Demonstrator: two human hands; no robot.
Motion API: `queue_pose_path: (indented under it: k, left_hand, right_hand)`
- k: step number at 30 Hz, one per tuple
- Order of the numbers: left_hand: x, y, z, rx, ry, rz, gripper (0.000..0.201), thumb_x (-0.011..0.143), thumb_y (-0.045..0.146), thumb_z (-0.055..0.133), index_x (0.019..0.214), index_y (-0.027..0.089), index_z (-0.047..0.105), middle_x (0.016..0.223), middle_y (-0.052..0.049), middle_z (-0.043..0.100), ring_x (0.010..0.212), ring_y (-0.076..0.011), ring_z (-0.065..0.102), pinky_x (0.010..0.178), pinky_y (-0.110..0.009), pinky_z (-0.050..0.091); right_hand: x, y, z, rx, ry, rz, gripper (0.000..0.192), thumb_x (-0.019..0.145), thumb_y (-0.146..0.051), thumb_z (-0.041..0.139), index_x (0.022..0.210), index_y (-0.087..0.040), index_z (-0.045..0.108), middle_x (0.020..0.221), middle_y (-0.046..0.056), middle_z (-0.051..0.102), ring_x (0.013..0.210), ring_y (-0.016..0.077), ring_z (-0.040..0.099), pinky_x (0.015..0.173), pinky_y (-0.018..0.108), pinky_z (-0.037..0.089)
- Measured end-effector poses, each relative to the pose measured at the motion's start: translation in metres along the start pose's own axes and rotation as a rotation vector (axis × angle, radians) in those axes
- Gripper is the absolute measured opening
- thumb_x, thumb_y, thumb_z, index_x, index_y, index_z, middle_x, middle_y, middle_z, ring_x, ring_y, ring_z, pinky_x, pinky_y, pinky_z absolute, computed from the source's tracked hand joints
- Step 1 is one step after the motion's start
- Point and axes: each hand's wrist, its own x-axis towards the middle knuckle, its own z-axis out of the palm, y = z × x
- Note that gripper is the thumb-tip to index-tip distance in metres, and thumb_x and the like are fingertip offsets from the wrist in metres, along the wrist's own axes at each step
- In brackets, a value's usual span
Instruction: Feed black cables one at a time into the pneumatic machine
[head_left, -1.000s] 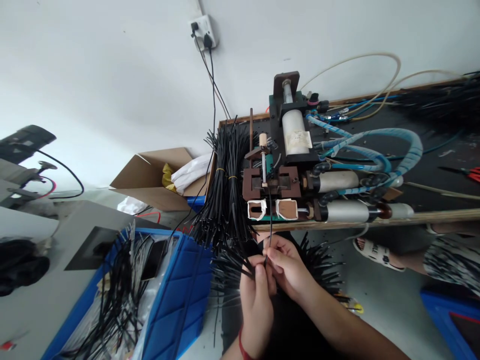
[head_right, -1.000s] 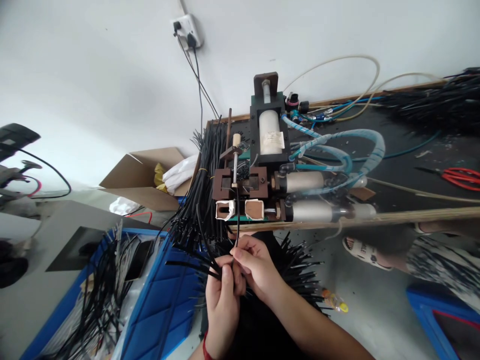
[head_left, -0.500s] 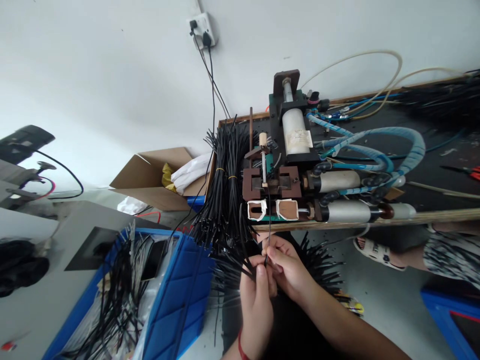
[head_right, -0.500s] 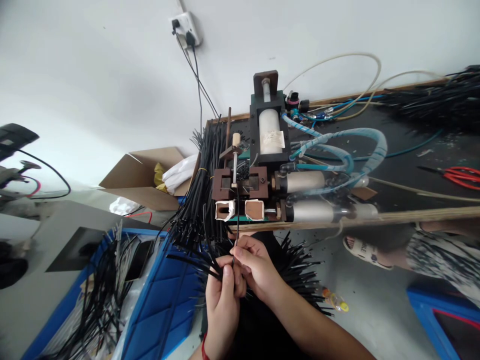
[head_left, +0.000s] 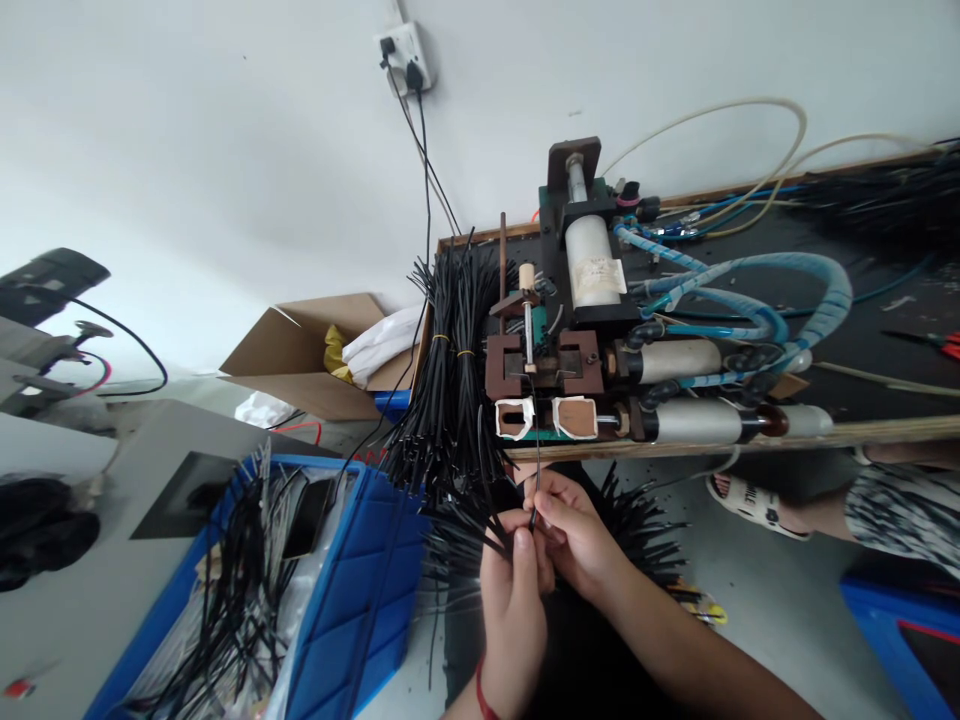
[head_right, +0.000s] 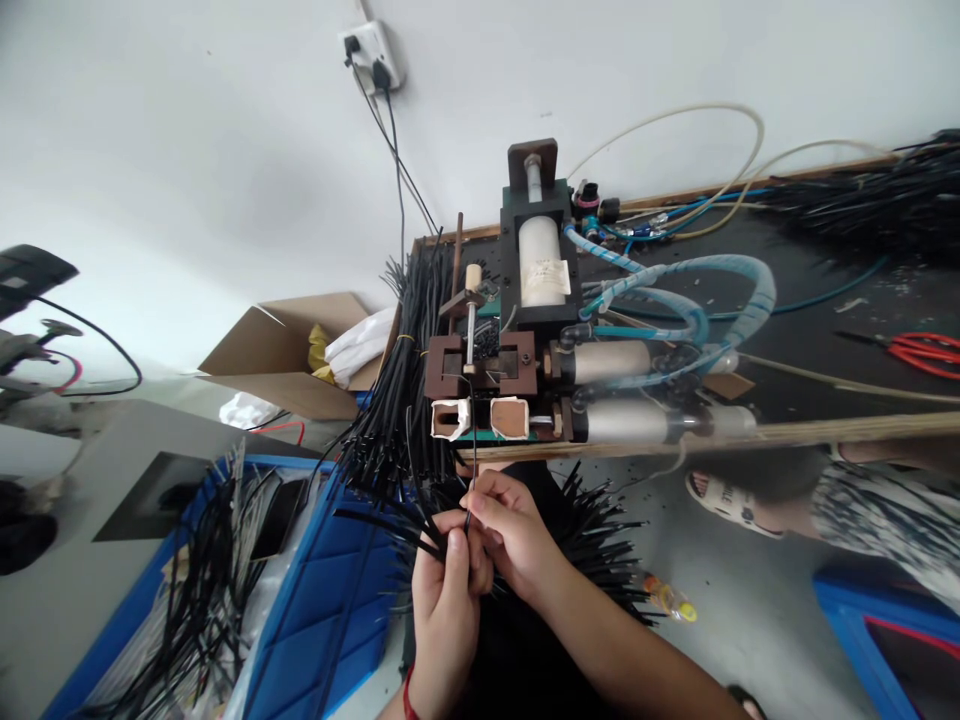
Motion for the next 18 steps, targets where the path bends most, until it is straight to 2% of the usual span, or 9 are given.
queue_pose_path:
  k: [8, 14, 18]
  left_hand:
    - [-0.0002, 0.0016, 0.0008, 0.018, -0.009, 0.009, 0.046, 0.100, 0.062, 0.065, 0.100, 0.017, 0.066, 0.057, 0.008, 0.046, 0.047, -0.0066, 0.036, 0.048, -0.018, 0.030]
    - [-0.0011, -0.0011, -0.0006, 0.018, -0.004, -0.001, 0.046, 0.099, 0.063, 0.066, 0.099, 0.017, 0.065, 0.057, 0.007, 0.047, 0.047, -0.0073, 0.036, 0.047, -0.018, 0.030]
    - [-0.0011, -0.0003, -0.0007, 0.014, -0.009, 0.001, 0.045, 0.100, 0.062, 0.065, 0.102, 0.017, 0.065, 0.056, 0.008, 0.046, 0.047, -0.0072, 0.035, 0.048, -0.018, 0.029]
  right_hand:
    - [-0.0012, 0.0016, -0.0017, 0.000, 0.007, -0.002, 0.045, 0.068, -0.047, 0.100, 0.068, -0.016, 0.066, 0.055, -0.008, 0.046, 0.045, 0.0031, 0.019, 0.040, 0.017, 0.020]
    - [-0.0027, 0.0016, -0.0028, -0.004, 0.016, -0.001, 0.046, 0.068, -0.046, 0.100, 0.068, -0.017, 0.065, 0.052, -0.010, 0.038, 0.046, 0.0038, 0.018, 0.041, 0.017, 0.021]
    - [-0.0016, 0.0011, -0.0017, 0.004, 0.024, 0.001, 0.046, 0.066, -0.046, 0.101, 0.066, -0.016, 0.066, 0.056, -0.009, 0.043, 0.046, 0.0032, 0.019, 0.041, 0.017, 0.021]
